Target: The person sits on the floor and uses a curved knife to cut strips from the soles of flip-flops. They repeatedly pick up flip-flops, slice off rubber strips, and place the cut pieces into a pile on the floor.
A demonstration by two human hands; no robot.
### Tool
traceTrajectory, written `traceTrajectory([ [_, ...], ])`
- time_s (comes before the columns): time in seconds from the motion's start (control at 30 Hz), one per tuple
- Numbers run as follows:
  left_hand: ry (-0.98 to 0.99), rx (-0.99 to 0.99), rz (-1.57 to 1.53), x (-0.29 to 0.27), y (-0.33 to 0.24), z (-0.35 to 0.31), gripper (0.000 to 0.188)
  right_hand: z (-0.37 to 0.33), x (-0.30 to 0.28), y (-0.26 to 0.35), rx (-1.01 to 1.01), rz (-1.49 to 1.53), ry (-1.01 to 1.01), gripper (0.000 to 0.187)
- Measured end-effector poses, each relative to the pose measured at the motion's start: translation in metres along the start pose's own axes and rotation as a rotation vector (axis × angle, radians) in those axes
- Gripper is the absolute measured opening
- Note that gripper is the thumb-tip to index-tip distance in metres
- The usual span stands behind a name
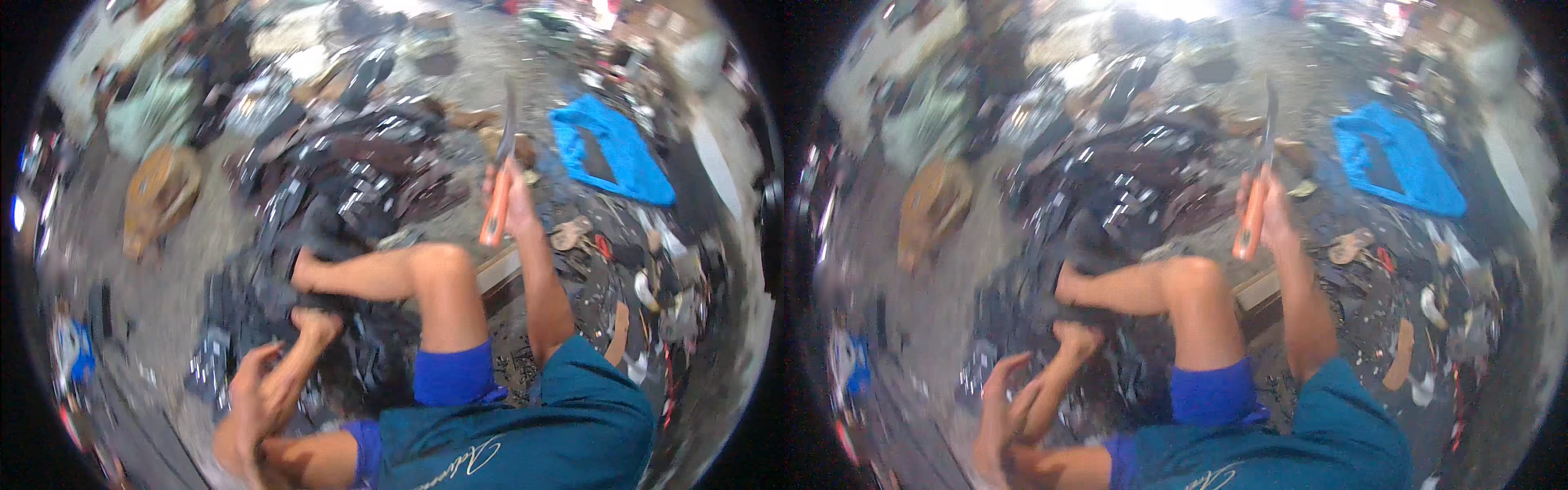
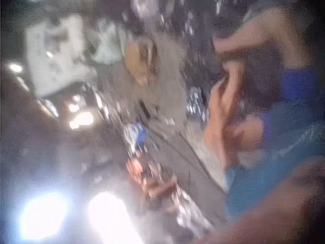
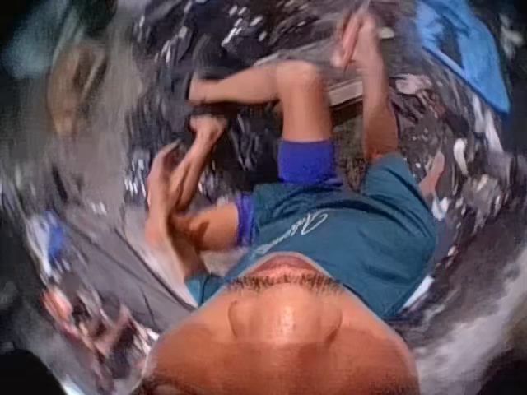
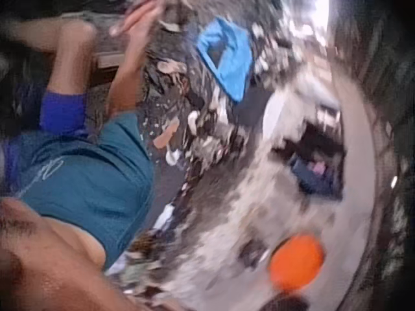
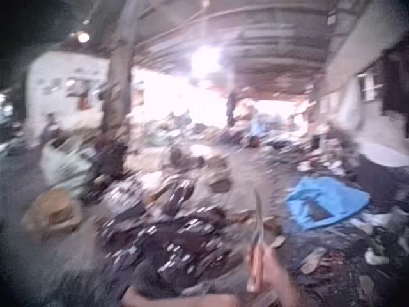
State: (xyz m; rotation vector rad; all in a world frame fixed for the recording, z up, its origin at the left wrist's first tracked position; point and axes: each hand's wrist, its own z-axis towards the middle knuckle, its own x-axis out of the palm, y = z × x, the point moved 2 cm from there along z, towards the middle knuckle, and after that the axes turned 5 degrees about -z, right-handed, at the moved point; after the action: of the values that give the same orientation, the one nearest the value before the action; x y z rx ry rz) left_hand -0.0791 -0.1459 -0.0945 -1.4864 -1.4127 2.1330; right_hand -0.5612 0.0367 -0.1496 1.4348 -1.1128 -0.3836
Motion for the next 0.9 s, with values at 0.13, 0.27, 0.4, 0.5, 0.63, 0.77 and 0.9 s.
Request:
traceTrajectory([
  [0.13, 0.055, -0.313, -0.012, -0.061, 0.054, 0.007, 0.044, -0.070, -0.200, -0.115, -0.065, -0.355, -0.325, 0.026],
  [0.27, 0.039, -0.453, 0.114, -0.099, 0.190, -0.009, 0.045, -0.125, -0.193, -0.222, 0.284, -0.444, -0.457, 0.031],
  [0.4, 0.172, -0.435, 0.436, -0.066, 0.264, -0.009, 0.046, -0.140, -0.172, -0.238, 0.344, -0.514, -0.440, 0.032],
  [0.5, 0.154, -0.388, 0.546, -0.017, 0.251, -0.006, 0.045, -0.171, -0.186, -0.237, 0.241, -0.581, -0.425, 0.029],
  [0.63, 0.116, -0.459, 0.609, 0.011, 0.248, -0.011, 0.044, -0.208, -0.254, -0.204, 0.185, -0.883, -0.602, 0.027],
  [0.77, 0.147, -0.456, 0.597, 0.040, 0.250, 0.009, 0.042, -0.178, -0.249, -0.197, 0.260, -0.614, -0.601, 0.031],
  [0.9, 0.112, -0.474, 0.614, 0.035, 0.248, 0.010, 0.041, -0.127, -0.161, -0.219, 0.365, -0.625, -0.366, 0.034],
])
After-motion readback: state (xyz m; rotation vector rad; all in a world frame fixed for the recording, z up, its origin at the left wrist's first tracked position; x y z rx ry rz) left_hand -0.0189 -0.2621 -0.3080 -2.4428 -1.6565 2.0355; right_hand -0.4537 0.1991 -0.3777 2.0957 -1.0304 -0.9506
